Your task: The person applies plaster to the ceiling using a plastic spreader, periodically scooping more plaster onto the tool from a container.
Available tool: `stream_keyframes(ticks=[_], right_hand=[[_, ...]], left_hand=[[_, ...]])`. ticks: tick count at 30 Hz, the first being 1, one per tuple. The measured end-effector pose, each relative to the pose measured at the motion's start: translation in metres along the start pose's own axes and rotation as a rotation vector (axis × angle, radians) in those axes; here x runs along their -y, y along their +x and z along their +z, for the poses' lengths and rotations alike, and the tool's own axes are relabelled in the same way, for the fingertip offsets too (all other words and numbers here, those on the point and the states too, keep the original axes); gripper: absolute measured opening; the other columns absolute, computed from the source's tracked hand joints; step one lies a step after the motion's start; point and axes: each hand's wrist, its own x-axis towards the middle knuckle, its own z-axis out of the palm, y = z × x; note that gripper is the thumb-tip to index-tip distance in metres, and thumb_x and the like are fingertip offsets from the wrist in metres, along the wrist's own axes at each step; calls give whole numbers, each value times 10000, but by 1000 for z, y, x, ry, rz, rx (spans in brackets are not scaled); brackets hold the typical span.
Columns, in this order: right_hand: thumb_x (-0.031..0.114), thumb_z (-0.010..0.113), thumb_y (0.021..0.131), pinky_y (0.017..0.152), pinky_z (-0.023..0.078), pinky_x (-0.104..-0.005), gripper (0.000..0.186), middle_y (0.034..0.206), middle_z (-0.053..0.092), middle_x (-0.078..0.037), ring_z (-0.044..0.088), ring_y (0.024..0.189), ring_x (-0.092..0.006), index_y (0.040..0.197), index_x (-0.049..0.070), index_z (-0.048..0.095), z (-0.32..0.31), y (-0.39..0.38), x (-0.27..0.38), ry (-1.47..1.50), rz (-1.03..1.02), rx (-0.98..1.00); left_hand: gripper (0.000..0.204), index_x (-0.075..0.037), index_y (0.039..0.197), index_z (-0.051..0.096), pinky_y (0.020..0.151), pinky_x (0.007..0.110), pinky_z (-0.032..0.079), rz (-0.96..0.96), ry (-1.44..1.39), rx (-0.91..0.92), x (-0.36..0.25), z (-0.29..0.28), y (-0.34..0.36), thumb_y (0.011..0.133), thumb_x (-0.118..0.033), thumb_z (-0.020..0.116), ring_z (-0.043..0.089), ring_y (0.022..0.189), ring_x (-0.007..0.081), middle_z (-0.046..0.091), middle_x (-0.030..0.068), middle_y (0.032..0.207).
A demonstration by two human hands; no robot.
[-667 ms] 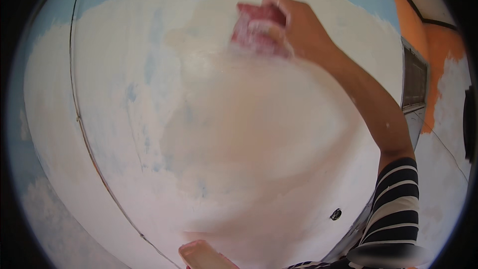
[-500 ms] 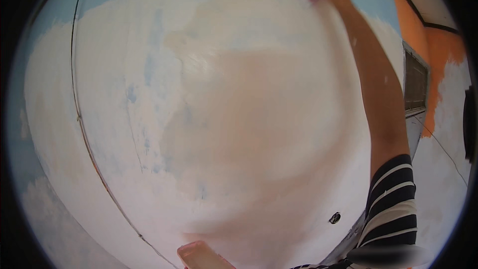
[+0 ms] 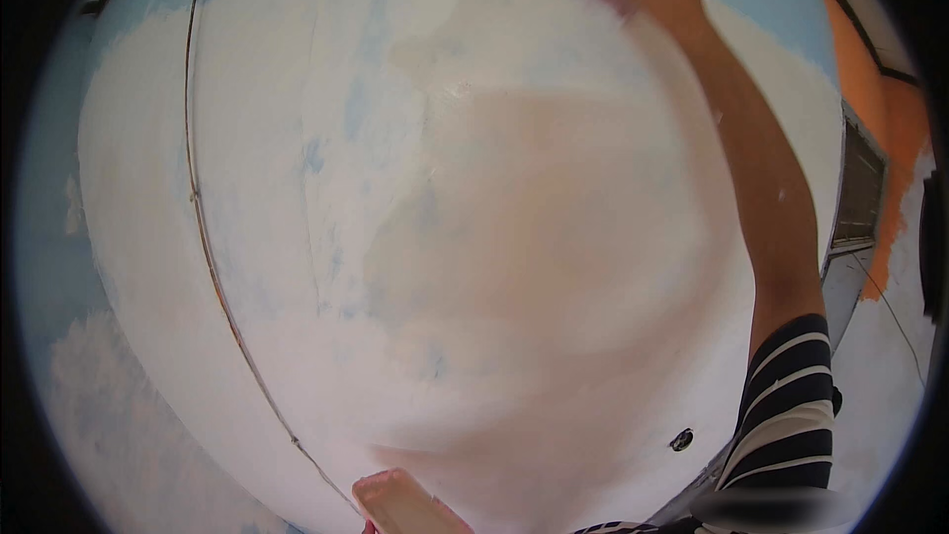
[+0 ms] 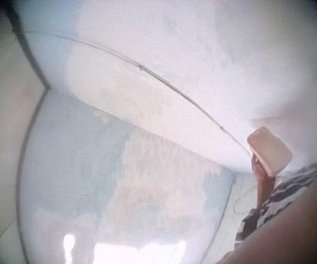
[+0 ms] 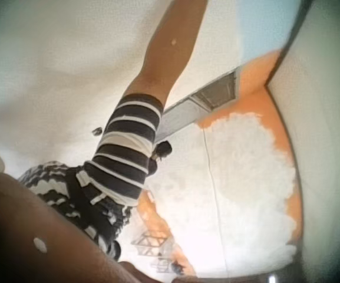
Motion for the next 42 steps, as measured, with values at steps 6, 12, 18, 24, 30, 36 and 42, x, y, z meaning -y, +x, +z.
stream_keyframes(ticks=[6,12,18,24,30,36,42], right_hand=[[167,607,958,744,575,-327,195,1027,700,-105,689,903,-192,1071,8,615,-8,-90,95,851,202,599],[185,627,934,703,544,-345,192,981,681,-101,666,843,-195,1012,14,592,22,-80,65,695,120,566],[192,659,928,685,548,-329,157,900,693,-95,674,779,-198,979,44,651,12,-46,36,468,48,320],[179,605,960,787,578,-340,137,1122,695,-122,697,940,-230,964,44,583,-1,-129,103,303,-327,660],[198,727,865,609,490,-393,267,733,625,-148,603,649,-263,924,23,534,22,4,6,-150,-189,-177],[151,569,976,828,579,-390,186,1166,671,-126,693,952,-232,1089,4,549,-18,-137,91,947,348,736],[204,526,996,760,574,-396,195,1053,716,-86,706,879,-246,1108,65,602,-20,-115,48,668,473,529]], left_hand=[[617,27,1383,457,953,562,512,40,-28,-51,-6,-13,-11,983,-430,352,611,1123,419,599,229,1267],[614,27,1380,459,951,561,514,29,-29,-44,-3,-14,-7,983,-429,352,613,1119,419,602,229,1262],[612,27,1378,461,948,559,516,42,-45,-64,-7,-24,-10,983,-428,353,615,1115,419,604,230,1258],[610,28,1375,464,946,557,519,47,-52,-71,-8,-30,-14,983,-426,353,618,1111,419,606,230,1254],[608,28,1372,466,943,555,521,68,-31,-92,-8,-35,-11,983,-425,353,620,1108,419,609,230,1249],[569,36,1334,491,932,539,531,38,-57,-78,-17,-26,-11,988,-395,359,628,1094,412,622,223,1228],[571,31,1342,485,939,539,525,27,-24,-29,-22,-16,1,988,-398,357,621,1103,411,615,220,1238]])
